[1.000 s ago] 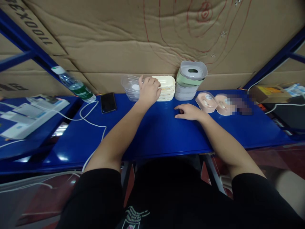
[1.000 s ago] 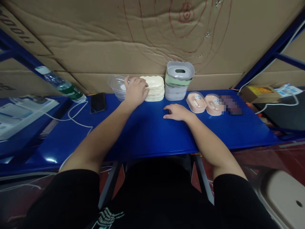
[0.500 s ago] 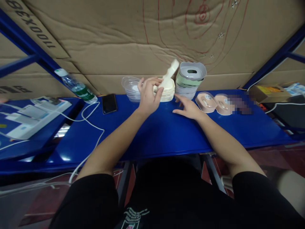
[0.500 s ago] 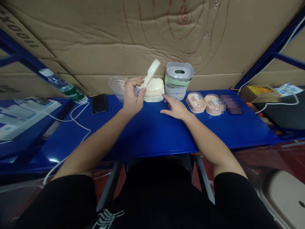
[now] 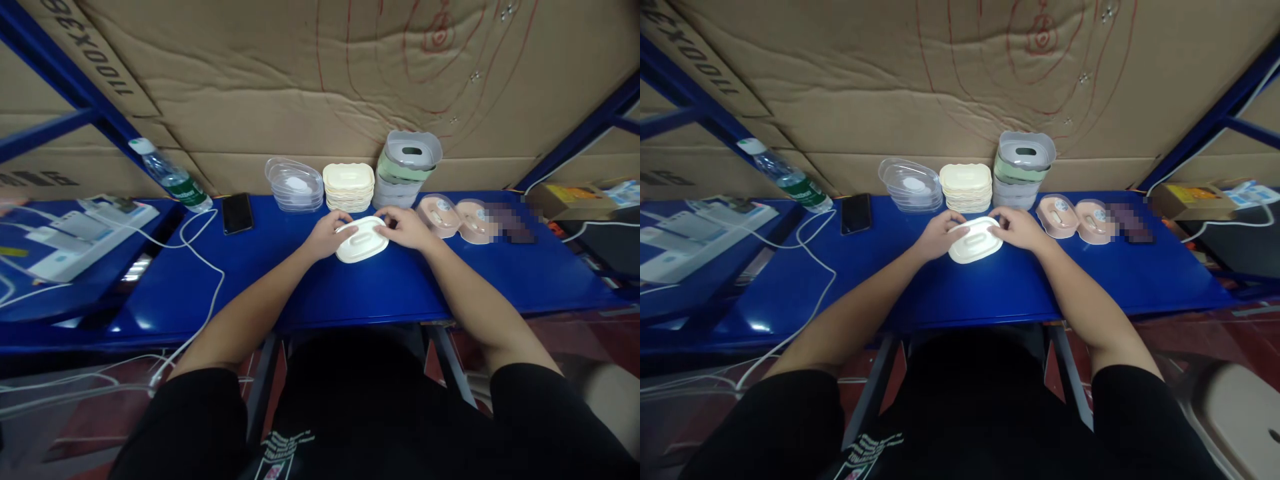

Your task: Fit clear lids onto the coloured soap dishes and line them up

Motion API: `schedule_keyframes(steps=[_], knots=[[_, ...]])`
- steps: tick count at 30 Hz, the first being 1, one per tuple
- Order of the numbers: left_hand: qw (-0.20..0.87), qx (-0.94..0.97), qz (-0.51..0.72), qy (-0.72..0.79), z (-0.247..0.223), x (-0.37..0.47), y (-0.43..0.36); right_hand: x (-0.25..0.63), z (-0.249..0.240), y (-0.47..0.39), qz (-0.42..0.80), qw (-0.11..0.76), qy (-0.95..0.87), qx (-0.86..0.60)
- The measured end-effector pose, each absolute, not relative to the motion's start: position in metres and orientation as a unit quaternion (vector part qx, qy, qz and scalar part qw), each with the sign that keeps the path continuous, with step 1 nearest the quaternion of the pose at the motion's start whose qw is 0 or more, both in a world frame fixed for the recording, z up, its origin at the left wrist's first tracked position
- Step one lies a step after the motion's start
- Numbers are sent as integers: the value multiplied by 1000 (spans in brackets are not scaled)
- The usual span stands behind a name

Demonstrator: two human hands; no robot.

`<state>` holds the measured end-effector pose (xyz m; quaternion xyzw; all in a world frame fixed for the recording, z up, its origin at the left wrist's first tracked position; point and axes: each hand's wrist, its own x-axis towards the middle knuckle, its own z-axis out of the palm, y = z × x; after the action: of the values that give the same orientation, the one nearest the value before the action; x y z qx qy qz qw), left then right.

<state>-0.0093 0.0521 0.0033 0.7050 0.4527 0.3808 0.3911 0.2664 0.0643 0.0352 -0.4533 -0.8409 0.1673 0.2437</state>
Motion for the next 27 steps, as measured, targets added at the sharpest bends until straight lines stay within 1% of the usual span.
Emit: schedule_keyframes(steps=[3,6,12,14,16,18,19,21,23,24,25,27], knots=[[310,759,312,480,4,-16,53,264,31,68,198,191,-851,-447],[240,797,265,486,7,-20,54,261,28,70,194,172,-856,-447],[158,853,166,469,8,-20,56,260,27,72,175,101,-881,-428],[140,860,153,467,7,-21,56,261,26,72,175,92,-882,-428],[134,864,147,463,6,-22,56,261,26,71,174,103,-881,-427],[130,866,148,459,5,-22,57,261,26,70,169,149,-873,-432],[128,867,149,457,5,-22,57,260,27,70,164,190,-863,-439],[123,870,152,453,4,-22,58,260,30,74,129,306,-824,-459],[120,871,156,450,3,-22,59,262,36,81,49,429,-769,-470],[119,871,158,450,2,-22,60,265,41,85,-3,476,-744,-468],[118,870,161,451,1,-21,60,268,47,90,-53,508,-725,-463],[114,871,165,449,-1,-21,60,276,60,99,-127,523,-711,-452]])
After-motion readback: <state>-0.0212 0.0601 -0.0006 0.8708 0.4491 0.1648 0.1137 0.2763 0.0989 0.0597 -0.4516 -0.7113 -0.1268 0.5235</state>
